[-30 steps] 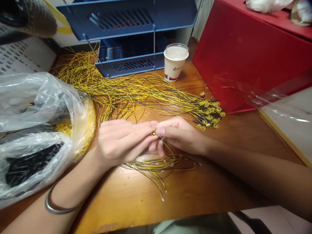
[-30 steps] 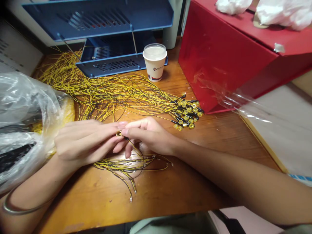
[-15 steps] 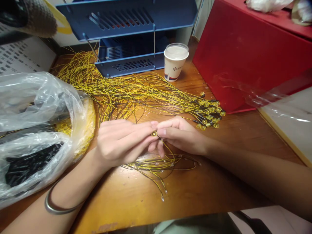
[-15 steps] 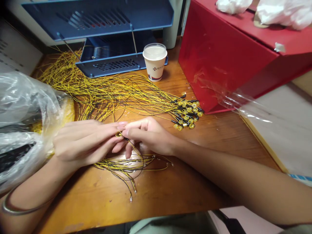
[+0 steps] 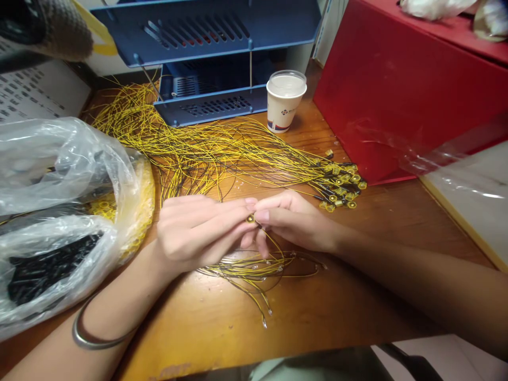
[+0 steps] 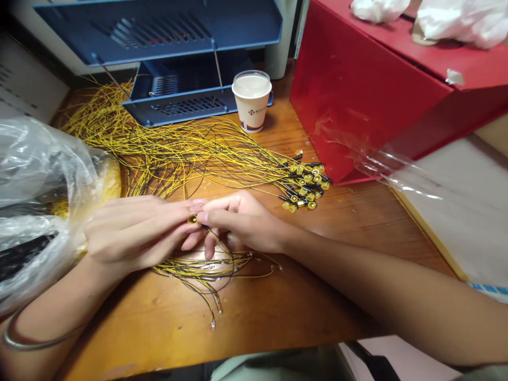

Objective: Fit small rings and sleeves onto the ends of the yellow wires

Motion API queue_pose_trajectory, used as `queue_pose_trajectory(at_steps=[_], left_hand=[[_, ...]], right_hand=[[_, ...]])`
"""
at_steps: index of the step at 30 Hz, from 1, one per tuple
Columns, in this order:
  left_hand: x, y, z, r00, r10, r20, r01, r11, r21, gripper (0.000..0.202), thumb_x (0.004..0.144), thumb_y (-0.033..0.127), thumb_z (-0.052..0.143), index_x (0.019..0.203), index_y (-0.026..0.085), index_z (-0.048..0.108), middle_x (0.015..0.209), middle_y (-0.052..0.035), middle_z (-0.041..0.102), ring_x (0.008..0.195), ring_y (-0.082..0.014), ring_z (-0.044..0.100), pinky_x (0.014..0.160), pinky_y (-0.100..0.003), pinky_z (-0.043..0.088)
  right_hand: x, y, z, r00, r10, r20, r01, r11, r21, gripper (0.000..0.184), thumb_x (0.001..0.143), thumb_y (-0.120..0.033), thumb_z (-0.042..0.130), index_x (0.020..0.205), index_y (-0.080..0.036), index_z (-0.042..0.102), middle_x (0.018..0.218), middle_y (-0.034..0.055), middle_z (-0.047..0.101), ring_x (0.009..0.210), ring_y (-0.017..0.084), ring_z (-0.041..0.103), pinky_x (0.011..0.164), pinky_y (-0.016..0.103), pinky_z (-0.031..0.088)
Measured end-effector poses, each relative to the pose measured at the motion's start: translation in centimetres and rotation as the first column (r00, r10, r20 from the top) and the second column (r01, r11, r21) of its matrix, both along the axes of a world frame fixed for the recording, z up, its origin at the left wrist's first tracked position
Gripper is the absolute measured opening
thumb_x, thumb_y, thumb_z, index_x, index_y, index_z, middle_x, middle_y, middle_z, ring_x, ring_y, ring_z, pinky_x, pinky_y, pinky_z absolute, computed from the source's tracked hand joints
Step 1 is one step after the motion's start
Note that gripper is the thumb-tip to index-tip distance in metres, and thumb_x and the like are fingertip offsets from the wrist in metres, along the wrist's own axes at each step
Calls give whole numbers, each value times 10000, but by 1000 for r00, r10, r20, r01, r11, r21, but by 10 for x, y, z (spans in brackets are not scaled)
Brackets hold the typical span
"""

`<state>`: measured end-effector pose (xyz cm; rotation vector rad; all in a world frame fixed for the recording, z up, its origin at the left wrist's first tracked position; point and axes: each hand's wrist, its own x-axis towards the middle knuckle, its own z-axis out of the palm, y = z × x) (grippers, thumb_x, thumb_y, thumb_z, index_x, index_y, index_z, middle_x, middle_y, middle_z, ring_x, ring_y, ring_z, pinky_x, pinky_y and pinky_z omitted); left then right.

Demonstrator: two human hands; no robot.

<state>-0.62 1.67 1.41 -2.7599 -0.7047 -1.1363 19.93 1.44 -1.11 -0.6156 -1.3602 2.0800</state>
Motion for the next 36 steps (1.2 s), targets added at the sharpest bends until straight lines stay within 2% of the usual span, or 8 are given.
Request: queue_pose_trajectory(at_steps=[18,28,36], left_hand=[[0,1,0,1000,-18,16,18,1000,-17,198,863,244,686,1055,202,709,937,-60,784,607,-134,709,504,-239,511],[-1,0,0,1000,-11,13,12,1000,-28,198,866,238,683,1059,198,707,919,-55,786,632,-139,721,512,-235,519],[0,1,-1,999,-23,26,24,1000,-17,184,861,232,694,1038,186,711,952,-64,781,623,-134,719,495,-236,507]], right_hand=[[2,0,0,1000,-1,28,0,1000,13,416,903,-473,581,865,-85,726,681,80,694,594,132,581,512,229,408],[0,0,2,1000,-14,14,14,1000,-2,406,891,-465,583,795,-88,702,678,88,702,544,130,580,488,237,408],[3,-1,0,999,-4,41,3,999,34,397,917,-450,569,871,-86,720,632,69,677,613,141,594,509,227,404]])
